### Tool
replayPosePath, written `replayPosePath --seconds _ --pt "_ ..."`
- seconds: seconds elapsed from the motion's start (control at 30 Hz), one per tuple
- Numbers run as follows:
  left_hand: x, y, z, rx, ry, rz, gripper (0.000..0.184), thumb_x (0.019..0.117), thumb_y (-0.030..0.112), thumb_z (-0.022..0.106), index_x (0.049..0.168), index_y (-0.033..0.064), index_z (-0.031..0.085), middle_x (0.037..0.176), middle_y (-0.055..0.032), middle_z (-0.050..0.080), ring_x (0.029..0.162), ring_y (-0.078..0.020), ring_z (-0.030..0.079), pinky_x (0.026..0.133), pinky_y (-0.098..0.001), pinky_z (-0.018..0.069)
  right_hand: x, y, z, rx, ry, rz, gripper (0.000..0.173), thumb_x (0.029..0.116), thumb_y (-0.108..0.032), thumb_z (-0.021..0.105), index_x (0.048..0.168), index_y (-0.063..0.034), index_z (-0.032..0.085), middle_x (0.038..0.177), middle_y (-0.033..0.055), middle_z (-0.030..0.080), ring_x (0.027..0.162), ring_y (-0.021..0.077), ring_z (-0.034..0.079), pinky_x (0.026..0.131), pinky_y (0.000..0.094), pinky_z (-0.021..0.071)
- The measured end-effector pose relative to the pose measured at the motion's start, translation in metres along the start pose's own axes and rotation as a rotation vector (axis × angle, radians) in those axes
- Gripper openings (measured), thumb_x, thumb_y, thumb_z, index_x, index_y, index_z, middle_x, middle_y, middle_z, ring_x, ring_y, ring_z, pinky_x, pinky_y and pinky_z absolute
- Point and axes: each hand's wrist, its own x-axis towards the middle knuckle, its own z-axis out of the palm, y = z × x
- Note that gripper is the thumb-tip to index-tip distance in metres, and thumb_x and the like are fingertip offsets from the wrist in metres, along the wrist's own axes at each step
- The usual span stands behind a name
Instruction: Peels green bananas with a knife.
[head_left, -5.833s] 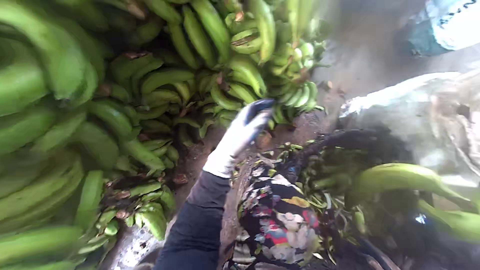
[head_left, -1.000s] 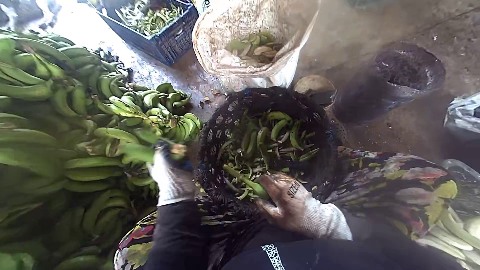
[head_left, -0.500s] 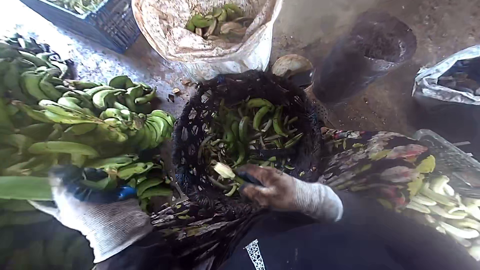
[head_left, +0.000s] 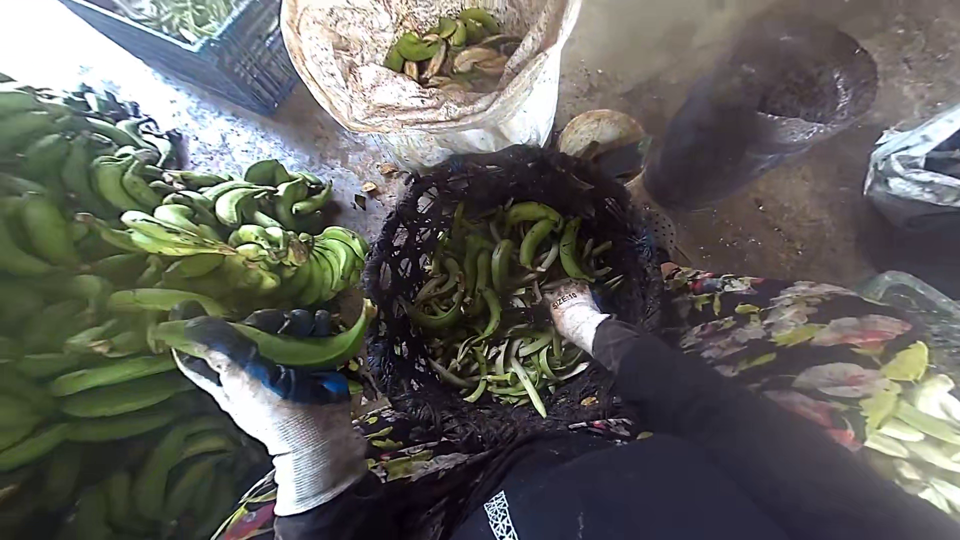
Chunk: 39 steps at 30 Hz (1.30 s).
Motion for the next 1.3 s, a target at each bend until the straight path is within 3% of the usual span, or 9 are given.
replayPosePath --seconds 0.17,0.27,0.4,0.6,0.77,0.83,0.93,1.17,1.3 --pt "-0.003 0.0 0.01 -0.075 -0.152 0.036 0.041 0.1115 0.043 0.019 0.118 0.0192 0.052 0.079 0.0036 0.06 0.071 -0.0122 0.064 0.07 -0.0333 0.059 -0.033 0.012 -0.047 0.42 0.197 -0.145 0.032 0.1038 -0.021 0.058 0.134 -0.0101 0.06 0.122 0.0218 0.068 0.115 0.0419 0.065 0.097 0.064 0.0488" --pt "-0.009 -0.007 0.021 -0.131 -0.154 0.021 0.038 0.1117 0.042 0.022 0.117 0.0185 0.052 0.082 0.0027 0.061 0.071 -0.013 0.064 0.069 -0.0343 0.0596 -0.037 0.018 -0.05 0.427 0.3 -0.166 0.048 0.1021 -0.028 0.061 0.148 -0.0181 0.053 0.139 0.018 0.061 0.129 0.0385 0.057 0.107 0.0627 0.0423" --pt "-0.018 -0.008 0.02 -0.121 -0.182 -0.009 0.037 0.1111 0.044 0.025 0.126 0.0219 0.051 0.079 0.0034 0.058 0.066 -0.0123 0.06 0.063 -0.0326 0.0568 -0.007 -0.003 -0.033 0.278 0.245 -0.103 0.045 0.0941 -0.038 0.07 0.133 -0.014 0.066 0.135 0.0187 0.063 0.129 0.04 0.056 0.107 0.0652 0.0393" --pt "-0.024 0.005 -0.006 -0.045 -0.155 0.051 0.043 0.1113 0.042 0.019 0.117 0.0156 0.052 0.077 0.002 0.061 0.066 -0.0128 0.064 0.063 -0.0319 0.0592 0.037 -0.043 0.014 0.098 0.166 -0.107 0.044 0.0967 -0.013 0.063 0.14 -0.0044 0.058 0.144 0.03 0.051 0.136 0.0485 0.045 0.112 0.0693 0.0314" --pt "-0.021 0.0 -0.002 -0.025 -0.206 0.052 0.041 0.1113 0.039 0.019 0.115 0.017 0.053 0.076 0.005 0.06 0.064 -0.0092 0.062 0.061 -0.0273 0.0573 -0.012 -0.029 -0.039 0.862 0.013 -0.278 0.046 0.107 -0.022 0.053 0.152 -0.0154 0.048 0.131 0.0178 0.064 0.11 0.0295 0.065 0.096 0.0491 0.0521" --pt "-0.028 -0.006 0.013 -0.028 -0.223 0.011 0.039 0.1115 0.038 0.022 0.126 0.0171 0.051 0.075 0.0048 0.06 0.062 -0.0094 0.062 0.058 -0.0274 0.0574 -0.042 -0.021 -0.055 1.169 0.008 -0.289 0.052 0.1019 -0.034 0.063 0.149 -0.0159 0.048 0.106 0.0147 0.066 0.082 0.0224 0.066 0.074 0.0417 0.0569" --pt "-0.038 -0.01 0.034 -0.073 -0.226 -0.005 0.034 0.1111 0.036 0.027 0.125 0.0163 0.051 0.072 0.0039 0.061 0.06 -0.0106 0.063 0.056 -0.0289 0.0588 -0.084 -0.001 -0.066 1.112 0.146 -0.307 0.066 0.0836 -0.039 0.082 0.137 -0.0118 0.055 0.112 0.0125 0.069 0.096 0.022 0.069 0.088 0.0459 0.0575" --pt "-0.053 -0.011 0.029 0.028 -0.248 0.386 0.023 0.1093 0.024 0.037 0.125 0.0129 0.05 0.093 0.0069 0.065 0.075 -0.0075 0.066 0.068 -0.0279 0.06 -0.164 -0.006 -0.052 1.045 0.352 -0.573 0.049 0.1004 -0.031 0.053 0.145 -0.012 0.058 0.129 0.0076 0.065 0.112 0.0102 0.064 0.096 0.0314 0.0534" --pt "-0.066 -0.006 0.029 0.117 -0.256 0.553 0.02 0.1093 0.029 0.042 0.121 0.0184 0.054 0.104 0.011 0.067 0.08 -0.0037 0.066 0.07 -0.025 0.0593 -0.177 -0.03 -0.037 0.979 0.303 -0.558 0.041 0.1024 -0.036 0.051 0.13 -0.0096 0.067 0.103 0.0071 0.073 0.088 0.0128 0.07 0.08 0.0363 0.058"
